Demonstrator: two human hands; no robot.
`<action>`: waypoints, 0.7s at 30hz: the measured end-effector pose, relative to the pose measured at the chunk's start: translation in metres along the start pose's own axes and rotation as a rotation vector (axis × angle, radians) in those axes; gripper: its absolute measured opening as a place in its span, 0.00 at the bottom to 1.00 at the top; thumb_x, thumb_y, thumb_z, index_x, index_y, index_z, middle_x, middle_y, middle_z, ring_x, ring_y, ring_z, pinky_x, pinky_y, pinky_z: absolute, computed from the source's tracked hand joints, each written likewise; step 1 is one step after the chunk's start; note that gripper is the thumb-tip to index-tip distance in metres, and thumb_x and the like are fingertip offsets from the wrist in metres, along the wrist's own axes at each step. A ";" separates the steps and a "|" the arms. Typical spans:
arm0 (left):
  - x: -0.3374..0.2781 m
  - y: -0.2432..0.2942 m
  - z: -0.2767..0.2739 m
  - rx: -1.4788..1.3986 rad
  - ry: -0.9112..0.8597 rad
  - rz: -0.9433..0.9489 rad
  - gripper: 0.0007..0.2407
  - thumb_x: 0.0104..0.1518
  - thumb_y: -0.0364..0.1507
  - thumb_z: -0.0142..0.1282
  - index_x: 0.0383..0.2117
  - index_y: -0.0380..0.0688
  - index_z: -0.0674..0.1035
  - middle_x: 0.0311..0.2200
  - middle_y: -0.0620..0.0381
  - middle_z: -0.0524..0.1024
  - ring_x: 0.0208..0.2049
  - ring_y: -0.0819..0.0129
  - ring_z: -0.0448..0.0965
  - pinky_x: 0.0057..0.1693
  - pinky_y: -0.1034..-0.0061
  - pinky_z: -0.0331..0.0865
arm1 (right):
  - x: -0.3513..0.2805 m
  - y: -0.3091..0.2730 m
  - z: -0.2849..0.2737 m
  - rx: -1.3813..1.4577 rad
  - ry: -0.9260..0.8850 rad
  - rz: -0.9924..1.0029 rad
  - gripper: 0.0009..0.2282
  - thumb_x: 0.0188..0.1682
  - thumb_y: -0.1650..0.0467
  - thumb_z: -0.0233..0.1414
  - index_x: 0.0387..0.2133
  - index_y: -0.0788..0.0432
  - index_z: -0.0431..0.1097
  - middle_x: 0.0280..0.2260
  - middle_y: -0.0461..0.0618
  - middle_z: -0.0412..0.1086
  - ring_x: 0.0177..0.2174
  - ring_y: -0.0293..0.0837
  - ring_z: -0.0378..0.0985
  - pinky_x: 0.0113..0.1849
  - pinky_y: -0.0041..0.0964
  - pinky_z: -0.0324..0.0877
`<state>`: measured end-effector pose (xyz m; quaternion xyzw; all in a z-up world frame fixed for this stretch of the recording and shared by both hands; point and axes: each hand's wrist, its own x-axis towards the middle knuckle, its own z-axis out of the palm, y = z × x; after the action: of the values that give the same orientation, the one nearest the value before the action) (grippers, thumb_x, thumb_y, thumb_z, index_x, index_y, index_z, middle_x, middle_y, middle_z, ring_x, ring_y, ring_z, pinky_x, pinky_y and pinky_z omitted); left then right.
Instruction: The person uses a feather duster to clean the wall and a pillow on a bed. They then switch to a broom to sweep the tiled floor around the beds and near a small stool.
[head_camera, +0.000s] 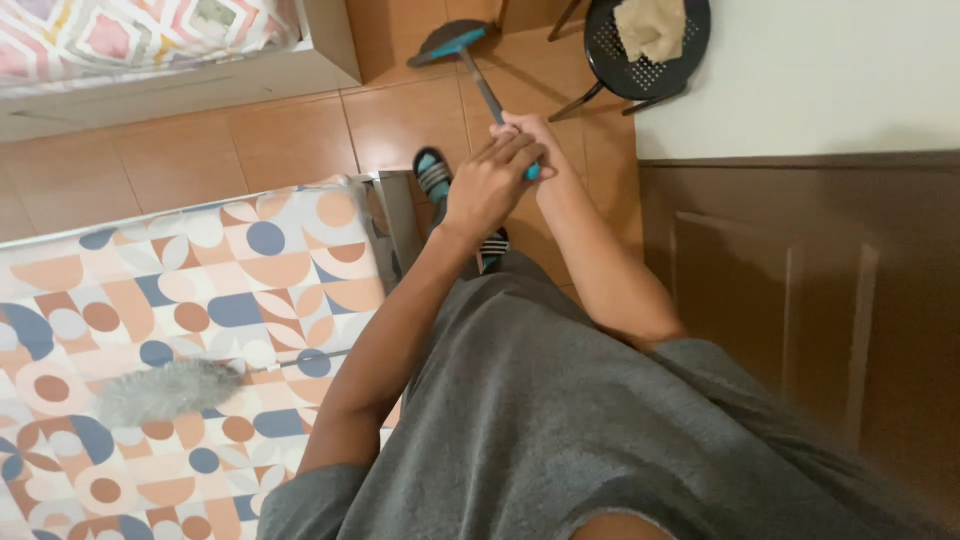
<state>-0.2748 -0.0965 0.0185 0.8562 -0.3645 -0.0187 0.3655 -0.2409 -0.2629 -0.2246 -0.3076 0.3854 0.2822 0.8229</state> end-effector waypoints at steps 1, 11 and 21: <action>-0.004 0.006 -0.004 0.003 -0.005 0.015 0.12 0.61 0.36 0.62 0.42 0.41 0.80 0.48 0.51 0.80 0.51 0.53 0.79 0.55 0.65 0.72 | 0.008 0.005 -0.001 0.009 -0.002 -0.014 0.14 0.55 0.62 0.48 0.34 0.64 0.69 0.26 0.46 0.70 0.28 0.43 0.75 0.35 0.36 0.71; -0.034 -0.022 -0.014 0.104 0.160 -0.158 0.15 0.59 0.33 0.63 0.48 0.38 0.79 0.53 0.45 0.77 0.57 0.48 0.75 0.59 0.61 0.70 | 0.060 0.026 0.089 0.226 -0.244 0.181 0.10 0.58 0.64 0.47 0.30 0.56 0.59 0.20 0.42 0.59 0.19 0.37 0.61 0.24 0.34 0.60; -0.082 -0.002 0.017 0.054 -0.172 -0.127 0.14 0.63 0.32 0.58 0.49 0.37 0.74 0.47 0.43 0.76 0.48 0.47 0.79 0.49 0.61 0.73 | -0.017 0.125 -0.021 0.139 -0.198 0.038 0.18 0.55 0.61 0.48 0.16 0.53 0.57 0.15 0.42 0.58 0.16 0.41 0.61 0.24 0.37 0.63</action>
<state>-0.3381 -0.0537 -0.0145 0.8824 -0.3400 -0.1052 0.3076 -0.3477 -0.2010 -0.2578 -0.2133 0.3267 0.2993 0.8707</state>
